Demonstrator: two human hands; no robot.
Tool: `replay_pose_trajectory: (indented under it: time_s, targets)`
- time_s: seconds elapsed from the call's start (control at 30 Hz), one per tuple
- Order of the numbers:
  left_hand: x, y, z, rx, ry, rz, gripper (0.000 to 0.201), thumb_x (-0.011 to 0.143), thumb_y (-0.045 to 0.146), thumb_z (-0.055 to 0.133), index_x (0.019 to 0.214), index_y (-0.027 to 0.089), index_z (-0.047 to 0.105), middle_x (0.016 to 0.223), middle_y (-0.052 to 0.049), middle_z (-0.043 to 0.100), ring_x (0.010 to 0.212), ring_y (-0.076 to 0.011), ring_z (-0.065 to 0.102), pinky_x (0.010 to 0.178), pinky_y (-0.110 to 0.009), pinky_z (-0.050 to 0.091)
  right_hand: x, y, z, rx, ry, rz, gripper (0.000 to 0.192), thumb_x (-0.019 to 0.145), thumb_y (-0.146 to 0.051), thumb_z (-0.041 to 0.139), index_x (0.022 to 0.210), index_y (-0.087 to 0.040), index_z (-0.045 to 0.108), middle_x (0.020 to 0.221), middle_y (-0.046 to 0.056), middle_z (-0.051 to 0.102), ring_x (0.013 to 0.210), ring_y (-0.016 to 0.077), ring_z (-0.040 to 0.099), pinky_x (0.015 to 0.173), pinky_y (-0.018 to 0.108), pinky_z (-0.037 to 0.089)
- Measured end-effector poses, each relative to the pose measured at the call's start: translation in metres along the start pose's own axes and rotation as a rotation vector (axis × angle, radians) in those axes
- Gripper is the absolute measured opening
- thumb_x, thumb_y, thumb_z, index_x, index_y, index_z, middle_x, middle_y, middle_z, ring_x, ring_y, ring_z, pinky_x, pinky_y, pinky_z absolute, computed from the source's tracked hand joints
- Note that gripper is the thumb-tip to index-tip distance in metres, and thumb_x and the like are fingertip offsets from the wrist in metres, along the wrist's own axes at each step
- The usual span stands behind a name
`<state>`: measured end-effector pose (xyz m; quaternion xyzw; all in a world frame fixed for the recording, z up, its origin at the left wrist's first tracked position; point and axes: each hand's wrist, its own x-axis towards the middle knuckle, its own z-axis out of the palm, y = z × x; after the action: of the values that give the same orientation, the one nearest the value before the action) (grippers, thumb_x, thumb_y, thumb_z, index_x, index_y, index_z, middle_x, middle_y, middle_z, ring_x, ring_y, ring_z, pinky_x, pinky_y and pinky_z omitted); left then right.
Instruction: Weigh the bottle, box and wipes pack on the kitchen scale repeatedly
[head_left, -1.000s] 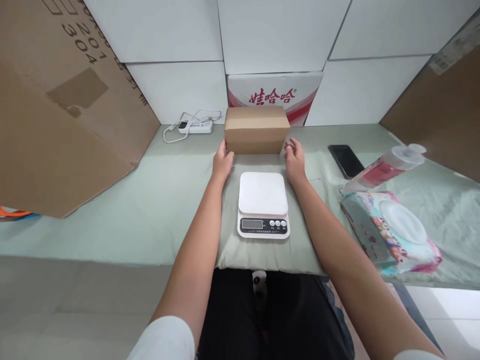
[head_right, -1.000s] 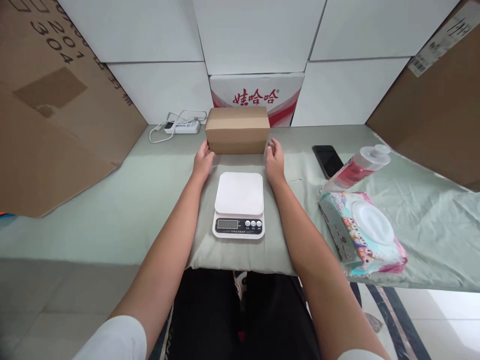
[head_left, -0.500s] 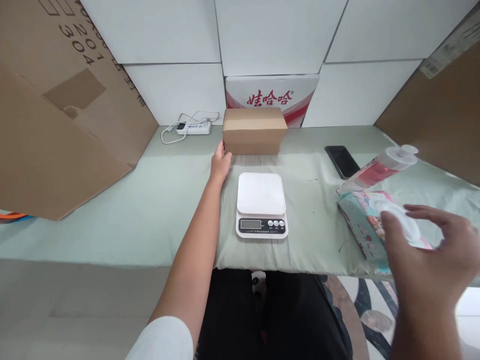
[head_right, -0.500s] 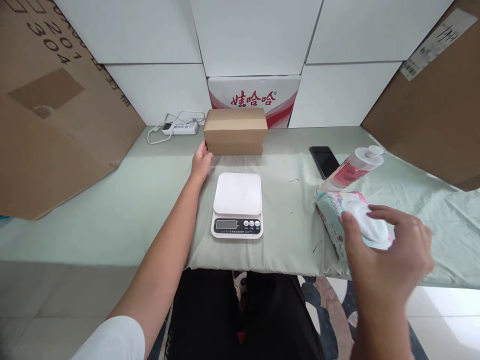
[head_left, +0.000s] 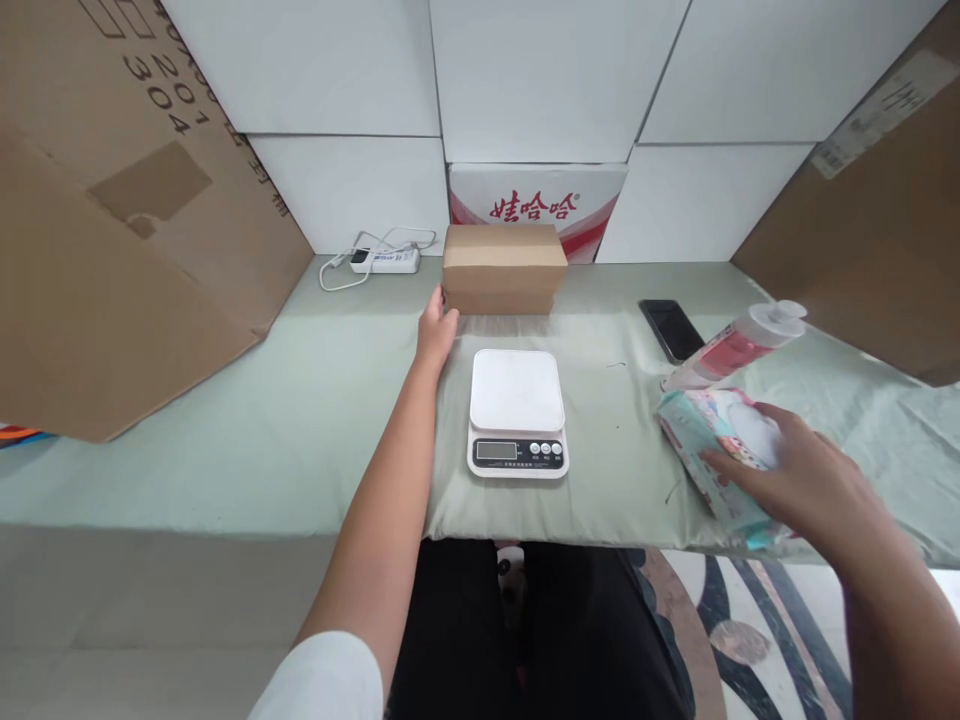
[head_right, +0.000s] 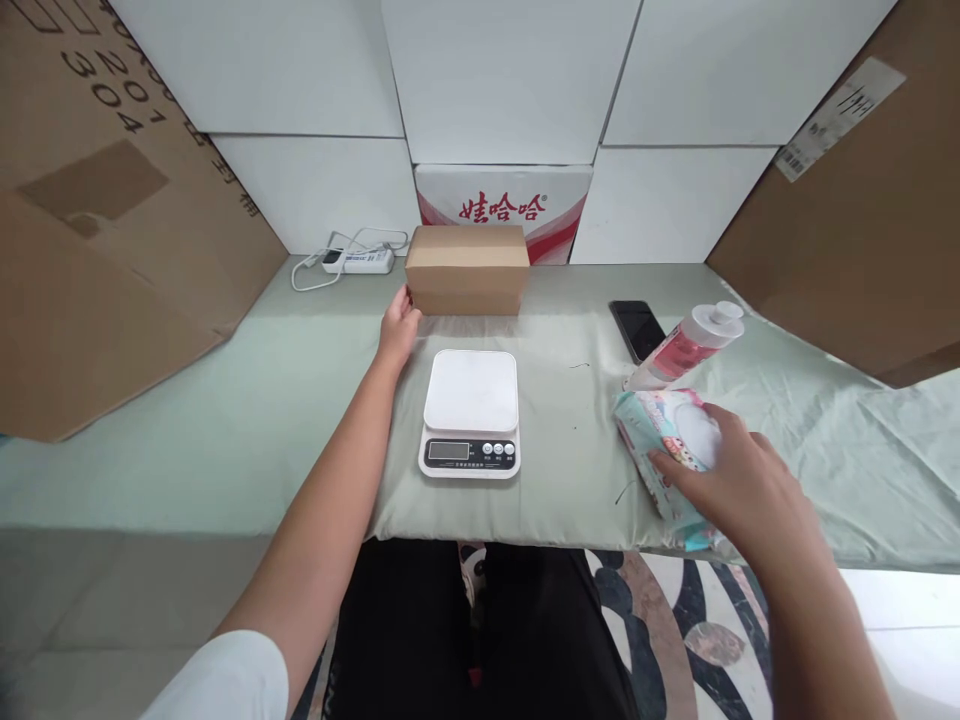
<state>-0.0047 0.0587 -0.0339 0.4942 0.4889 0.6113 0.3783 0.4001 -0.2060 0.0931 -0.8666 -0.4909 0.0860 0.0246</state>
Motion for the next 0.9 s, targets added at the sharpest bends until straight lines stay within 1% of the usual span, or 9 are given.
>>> replay_pose_trajectory:
  time_s: [0.1,0.17,0.27,0.37,0.47,0.53,0.6,0.7,0.9]
  targets:
    - [0.001,0.000,0.000,0.000,0.029,-0.039,0.085,0.084,0.018,0.062,0.166,0.026,0.041,0.174,-0.004,0.041,0.163,-0.0258,0.036,0.135,-0.040,0.030,-0.007,-0.005,-0.006,0.182,-0.089,-0.127,0.089,0.072,-0.074,0.070,0.151,-0.037,0.054,0.128,0.013,0.073,0.113,0.0425,0.072,0.092,0.054,0.059]
    - [0.001,0.000,0.001,0.001,0.022,-0.030,0.084,0.084,0.017,0.062,0.165,0.025,0.042,0.174,-0.004,0.041,0.163,-0.0252,0.037,0.135,-0.039,0.030,-0.012,-0.022,-0.013,0.317,-0.150,-0.282,0.083,0.072,-0.070,0.075,0.147,-0.039,0.057,0.136,0.008,0.072,0.117,0.0397,0.071,0.093,0.052,0.060]
    - [0.001,0.000,0.000,0.012,0.022,-0.013,0.081,0.087,0.019,0.062,0.165,0.024,0.042,0.175,-0.005,0.040,0.163,-0.0259,0.036,0.135,-0.039,0.030,-0.011,-0.064,-0.026,0.434,-0.172,-0.572,0.082,0.074,-0.061,0.080,0.148,-0.034,0.058,0.144,0.008,0.068,0.121,0.0379,0.070,0.094,0.048,0.060]
    - [0.000,0.000,-0.002,0.029,0.037,-0.019,0.083,0.088,0.023,0.065,0.167,0.024,0.040,0.177,-0.004,0.036,0.165,-0.0272,0.032,0.136,-0.038,0.028,0.004,-0.115,-0.031,0.473,-0.125,-0.864,0.087,0.075,-0.053,0.082,0.153,-0.030,0.053,0.143,0.010,0.067,0.120,0.0377,0.069,0.093,0.048,0.060]
    - [0.001,0.000,-0.005,0.037,0.039,-0.026,0.085,0.088,0.024,0.065,0.168,0.021,0.038,0.177,-0.007,0.034,0.165,-0.0284,0.030,0.136,-0.038,0.028,0.024,-0.162,-0.023,0.454,-0.088,-1.167,0.088,0.075,-0.045,0.082,0.155,-0.027,0.051,0.148,0.012,0.063,0.128,0.0396,0.064,0.102,0.051,0.056]
    - [0.001,-0.001,-0.006,0.033,0.041,-0.023,0.085,0.087,0.024,0.065,0.168,0.019,0.038,0.177,-0.009,0.035,0.165,-0.0290,0.031,0.136,-0.039,0.028,0.033,-0.185,-0.013,0.414,-0.112,-1.301,0.086,0.077,-0.040,0.081,0.156,-0.026,0.050,0.145,0.014,0.063,0.127,0.0389,0.063,0.102,0.051,0.055]
    - [0.002,-0.002,-0.007,0.020,0.037,-0.014,0.085,0.087,0.024,0.065,0.168,0.021,0.039,0.177,-0.007,0.035,0.166,-0.0290,0.030,0.137,-0.040,0.026,0.037,-0.200,-0.004,0.355,-0.158,-1.376,0.082,0.079,-0.036,0.078,0.155,-0.025,0.050,0.136,0.014,0.065,0.118,0.0362,0.065,0.097,0.049,0.055]
    - [0.002,-0.003,-0.007,0.000,0.026,-0.011,0.085,0.087,0.023,0.065,0.168,0.026,0.039,0.178,-0.002,0.034,0.167,-0.0283,0.025,0.138,-0.040,0.023,0.037,-0.209,0.002,0.287,-0.187,-1.434,0.077,0.082,-0.036,0.076,0.154,-0.025,0.051,0.124,0.013,0.065,0.108,0.0324,0.065,0.090,0.044,0.054]
    - [0.001,0.000,-0.006,-0.012,0.030,-0.035,0.087,0.085,0.017,0.061,0.168,0.026,0.037,0.177,-0.001,0.035,0.167,-0.0255,0.026,0.137,-0.040,0.025,0.027,-0.206,-0.006,0.196,-0.214,-1.404,0.076,0.084,-0.039,0.076,0.155,-0.025,0.053,0.115,0.011,0.064,0.098,0.0289,0.064,0.084,0.039,0.052]
